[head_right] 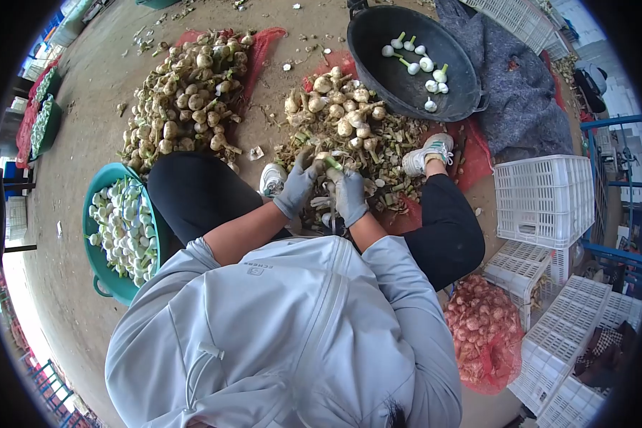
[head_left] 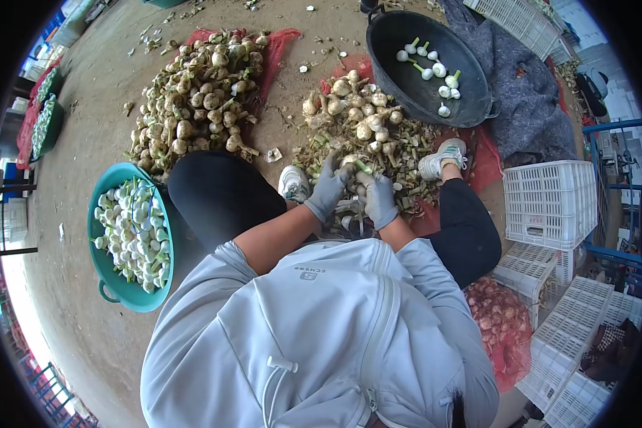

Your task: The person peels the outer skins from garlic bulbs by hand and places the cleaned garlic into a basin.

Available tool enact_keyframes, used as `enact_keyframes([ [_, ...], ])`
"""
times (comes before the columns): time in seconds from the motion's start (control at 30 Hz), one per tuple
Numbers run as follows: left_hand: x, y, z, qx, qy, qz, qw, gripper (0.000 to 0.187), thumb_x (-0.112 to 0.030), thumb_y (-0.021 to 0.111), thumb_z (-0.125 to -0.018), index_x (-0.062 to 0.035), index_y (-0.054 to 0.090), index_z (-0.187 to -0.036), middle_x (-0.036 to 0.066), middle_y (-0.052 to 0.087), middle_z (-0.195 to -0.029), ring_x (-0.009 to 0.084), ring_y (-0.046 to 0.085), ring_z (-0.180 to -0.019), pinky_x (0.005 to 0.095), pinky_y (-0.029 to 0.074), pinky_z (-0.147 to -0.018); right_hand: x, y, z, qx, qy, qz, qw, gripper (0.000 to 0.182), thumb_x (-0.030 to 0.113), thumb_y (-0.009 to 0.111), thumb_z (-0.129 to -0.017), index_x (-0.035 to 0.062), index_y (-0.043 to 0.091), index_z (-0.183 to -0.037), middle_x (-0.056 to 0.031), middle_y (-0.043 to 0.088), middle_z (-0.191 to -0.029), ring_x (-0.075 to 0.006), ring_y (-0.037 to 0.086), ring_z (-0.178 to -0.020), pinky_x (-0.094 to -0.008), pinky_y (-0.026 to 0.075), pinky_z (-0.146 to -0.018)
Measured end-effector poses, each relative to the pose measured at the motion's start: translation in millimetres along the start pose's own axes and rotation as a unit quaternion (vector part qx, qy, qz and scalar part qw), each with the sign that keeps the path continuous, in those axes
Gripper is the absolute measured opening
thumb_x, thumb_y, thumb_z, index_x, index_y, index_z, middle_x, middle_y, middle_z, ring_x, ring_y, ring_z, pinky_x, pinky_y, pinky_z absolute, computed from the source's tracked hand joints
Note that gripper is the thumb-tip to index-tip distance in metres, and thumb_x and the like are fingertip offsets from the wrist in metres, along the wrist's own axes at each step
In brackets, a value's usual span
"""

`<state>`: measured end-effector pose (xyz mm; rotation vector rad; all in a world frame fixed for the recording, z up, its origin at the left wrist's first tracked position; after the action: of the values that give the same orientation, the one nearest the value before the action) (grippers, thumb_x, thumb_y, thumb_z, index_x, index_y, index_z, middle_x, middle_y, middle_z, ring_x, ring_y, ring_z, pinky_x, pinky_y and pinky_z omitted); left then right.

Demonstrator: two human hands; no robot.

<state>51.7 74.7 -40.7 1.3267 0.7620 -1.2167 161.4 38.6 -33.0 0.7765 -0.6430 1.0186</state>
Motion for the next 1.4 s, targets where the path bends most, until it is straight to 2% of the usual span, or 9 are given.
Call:
enact_keyframes([
  [0.1,-14.1,6.2,-0.4,-0.012,0.074,0.027,0.997,0.055,-0.019,0.060,-0.083,-0.0013,0.031,-0.126,0.011,0.042,-0.119,0.0180,0.041,-0.111,0.0279,0.036,-0.093,3.4,0.3,-1.6,0.061,0.043,-0.201,0.977,0.007,0.007,0.055,-0.080,0.0111,0.056,-0.074,0.0047,0.047,-0.058,-0.0024,0.033,-0.040,-0.0168,0.019,-0.032],
  [0.4,-10.4,8.2,-0.6,0.026,-0.117,-0.025,0.993,0.012,-0.012,0.058,-0.082,-0.0012,0.054,-0.088,0.002,0.057,-0.076,0.0081,0.055,-0.070,0.0224,0.046,-0.058,22.6,-23.9,6.0,-0.013,0.017,-0.224,0.974,0.006,0.009,0.051,-0.083,0.0055,0.055,-0.081,0.0033,0.042,-0.059,-0.0039,0.027,-0.039,-0.0183,0.019,-0.034],
  [0.57,-28.9,1.0,-6.1,0.043,0.040,-0.113,0.992,0.015,0.004,0.051,-0.079,0.0013,0.051,-0.095,0.003,0.057,-0.083,0.0075,0.055,-0.077,0.0218,0.045,-0.064,42.5,-98.5,-26.2,-0.089,-0.030,-0.285,0.954,0.014,0.015,0.049,-0.084,0.0098,0.053,-0.072,0.0064,0.027,-0.050,-0.0056,0.018,-0.038,-0.0209,0.022,-0.035],
  [0.63,-42.7,0.0,-0.4,0.057,0.000,-0.100,0.993,0.018,0.004,0.052,-0.079,0.0009,0.051,-0.096,0.003,0.058,-0.084,0.0072,0.055,-0.077,0.0214,0.045,-0.065,56.9,-119.7,-24.1,-0.121,-0.119,0.022,0.985,0.016,0.023,0.057,-0.081,0.0068,0.059,-0.084,0.0009,0.046,-0.055,-0.0105,0.043,-0.045,-0.0253,0.037,-0.043],
  [0.67,-45.7,-1.0,-1.1,0.053,0.009,-0.110,0.992,0.017,0.001,0.056,-0.078,0.0004,0.053,-0.094,0.003,0.060,-0.082,0.0063,0.054,-0.074,0.0212,0.045,-0.064,63.6,-114.2,-18.7,-0.104,-0.161,0.154,0.969,0.024,0.026,0.061,-0.079,0.0051,0.060,-0.091,-0.0031,0.054,-0.059,-0.0155,0.053,-0.050,-0.0284,0.042,-0.048],
  [0.73,-45.2,0.9,-3.2,0.057,0.004,-0.136,0.989,0.015,0.000,0.058,-0.077,0.0003,0.054,-0.092,0.003,0.060,-0.078,0.0055,0.054,-0.072,0.0211,0.045,-0.063,76.3,-97.5,-0.5,-0.164,-0.301,0.549,0.762,0.037,0.026,0.063,-0.077,0.0038,0.058,-0.106,-0.0181,0.061,-0.083,-0.0331,0.059,-0.075,-0.0386,0.046,-0.068],
  [1.0,-72.5,24.8,13.8,0.104,0.075,-0.338,0.932,0.018,-0.009,0.067,-0.072,-0.0018,0.055,-0.083,0.009,0.060,-0.068,0.0132,0.055,-0.061,0.0262,0.045,-0.057,70.6,11.9,51.8,-0.090,-0.400,0.740,0.534,0.009,0.019,0.056,-0.074,0.0123,0.053,-0.069,-0.0051,0.053,-0.070,-0.0203,0.060,-0.059,-0.0354,0.048,-0.052],
  [1.27,-89.5,20.0,18.1,0.108,0.127,-0.369,0.914,0.015,-0.006,0.066,-0.072,-0.0013,0.055,-0.081,0.005,0.058,-0.068,0.0063,0.050,-0.061,0.0234,0.044,-0.057,92.0,-23.1,34.1,-0.127,-0.406,0.562,0.709,0.014,0.021,0.057,-0.073,0.0083,0.062,-0.074,-0.0123,0.059,-0.074,-0.0309,0.058,-0.067,-0.0391,0.047,-0.059],
  [1.4,-80.2,9.5,14.5,0.093,0.052,-0.353,0.930,0.017,-0.008,0.067,-0.070,-0.0020,0.055,-0.080,0.004,0.058,-0.066,0.0057,0.051,-0.062,0.0241,0.044,-0.057,95.2,-12.5,58.6,-0.094,-0.404,0.562,0.716,0.017,0.023,0.059,-0.074,0.0093,0.062,-0.084,-0.0103,0.059,-0.077,-0.0285,0.059,-0.069,-0.0381,0.047,-0.061],
])
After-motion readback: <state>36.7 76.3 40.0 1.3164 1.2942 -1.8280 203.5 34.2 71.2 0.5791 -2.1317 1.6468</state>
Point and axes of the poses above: each hand's wrist, its own z-axis away from the middle knuckle, its own y-axis out of the palm, x = y × z, the point moved 7 cm from there along -z, towards the middle knuckle
